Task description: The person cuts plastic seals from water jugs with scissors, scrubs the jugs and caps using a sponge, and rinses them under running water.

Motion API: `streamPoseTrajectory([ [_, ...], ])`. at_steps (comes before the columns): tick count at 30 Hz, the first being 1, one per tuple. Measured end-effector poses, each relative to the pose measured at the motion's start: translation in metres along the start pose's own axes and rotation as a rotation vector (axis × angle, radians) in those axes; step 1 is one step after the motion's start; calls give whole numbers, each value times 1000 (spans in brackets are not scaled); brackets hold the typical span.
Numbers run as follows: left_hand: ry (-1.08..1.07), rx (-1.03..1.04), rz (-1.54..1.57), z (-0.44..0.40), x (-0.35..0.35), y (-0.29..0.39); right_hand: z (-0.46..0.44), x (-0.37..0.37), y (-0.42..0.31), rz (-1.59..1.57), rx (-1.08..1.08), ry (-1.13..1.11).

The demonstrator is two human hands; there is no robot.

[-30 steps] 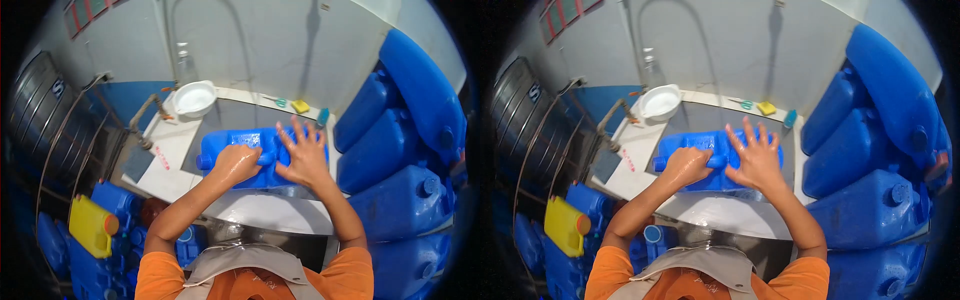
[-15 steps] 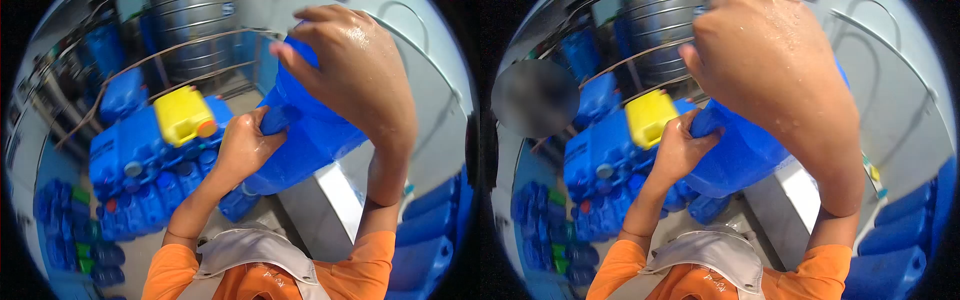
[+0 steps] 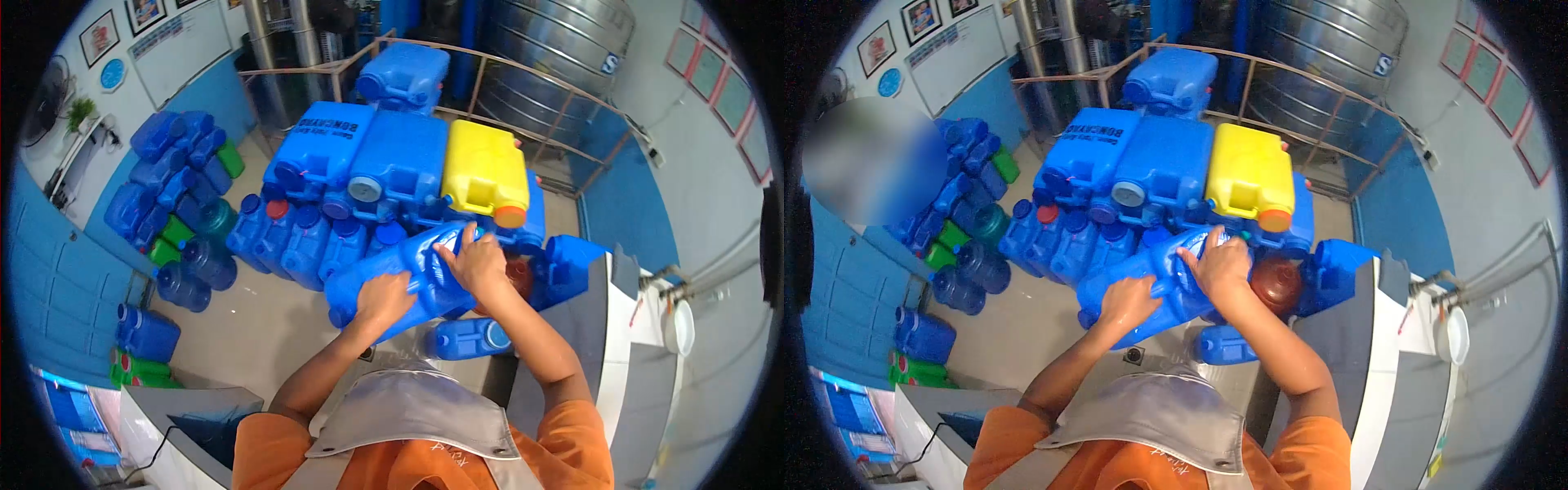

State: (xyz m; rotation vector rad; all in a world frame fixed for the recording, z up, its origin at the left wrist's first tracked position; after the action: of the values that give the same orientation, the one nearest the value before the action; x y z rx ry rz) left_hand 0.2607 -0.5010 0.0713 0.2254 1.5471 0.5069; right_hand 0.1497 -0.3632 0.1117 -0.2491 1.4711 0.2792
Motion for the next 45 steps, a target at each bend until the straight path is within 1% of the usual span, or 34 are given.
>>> streamPoseTrajectory([
  [2,30,-52,-48,6,5,-37,-32,-11,-21,-32,-137,-467],
  [4,51,-108,-79,9,-1,-65,-58,51,-34,13,-703,508],
  [5,49,-216,-100,12,-5,-78,-58,50,-50,-51,-744,341],
  [6,53,-322,-123,14,-9,-90,-56,43,-67,-526,-566,-119],
  [7,58,-343,-125,15,-11,-100,-58,47,-84,-630,-516,-144],
  [8,89,-420,-103,18,-13,-109,-59,50,-98,-735,-460,-167],
  [9,111,-491,-86,24,-15,-119,-59,53,-110,-746,-465,-175],
  [10,97,-494,-98,31,-13,-132,-56,56,-120,-778,-545,-153],
  [11,227,-508,-37,32,-13,-149,-57,55,-126,-808,-622,-117],
  [12,366,-511,30,29,-18,-165,-57,44,-127,-836,-662,-247],
  [14,332,-602,563,27,-50,-190,-55,3,-119,-946,-676,-527],
  [15,365,-650,694,24,-77,-187,-64,0,-113,-955,-663,-511],
  [16,390,-697,822,20,-102,-186,-73,-1,-106,-1011,-741,-484],
  [17,367,-677,811,10,-120,-197,-81,-2,-99,-1066,-813,-455],
  [19,465,-514,1183,-17,-145,-221,-99,3,-88,-1124,-675,-407],
  [20,433,-493,1178,-40,-152,-231,-112,9,-84,-1146,-590,-402],
  [21,491,-487,1379,-67,-155,-241,-121,14,-81,-1194,-509,-361],
  [22,545,-485,1582,-94,-156,-250,-129,19,-78,-1201,-482,-334],
  [23,562,-434,1666,-124,-154,-257,-135,27,-75,-1223,-420,-314],
  [24,539,-394,1662,-156,-148,-266,-140,35,-72,-1247,-356,-292],
  [26,422,-227,1939,-228,-107,-309,-144,54,-64,-1284,-248,-250],
  [28,504,-379,2064,-288,-82,-311,-141,75,-55,-1197,-102,-134],
  [29,425,-277,2148,-318,-63,-323,-136,85,-48,-1208,-63,-111],
  [30,373,-279,2148,-342,-52,-322,-131,96,-40,-1314,56,-124],
  [31,419,-298,2261,-359,-38,-320,-122,103,-33,-1418,177,-144],
  [32,475,-325,2374,-372,-23,-318,-113,108,-24,-1341,264,-128],
  [33,557,-358,2372,-386,-4,-320,-104,114,-18,-1409,349,-106],
  [34,526,-378,2372,-397,10,-322,-93,123,-11,-1475,431,-81],
  [37,551,-286,2341,-413,40,-321,-60,165,15,-1451,581,-75],
  [38,520,-320,2331,-415,43,-319,-48,175,20,-1437,655,-104],
  [40,555,-407,2450,-425,48,-316,-28,200,29,-1438,790,-121],
  [42,571,-168,2206,-424,51,-311,-1,232,41,-1474,863,-140],
  [44,386,-160,2280,-422,59,-320,26,269,48,-1667,1054,-42],
  [45,411,-173,2245,-404,55,-299,38,294,53,-1661,1148,-19],
])
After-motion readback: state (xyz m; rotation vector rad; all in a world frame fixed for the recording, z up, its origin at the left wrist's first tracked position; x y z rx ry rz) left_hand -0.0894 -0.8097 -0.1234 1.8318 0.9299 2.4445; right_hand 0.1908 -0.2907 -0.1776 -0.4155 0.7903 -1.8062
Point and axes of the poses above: each hand's wrist, its own z-axis away from the middle knuckle, its own x-axis out of the palm, y = z × x, the point moved 1 cm from there along -z, towards the middle knuckle
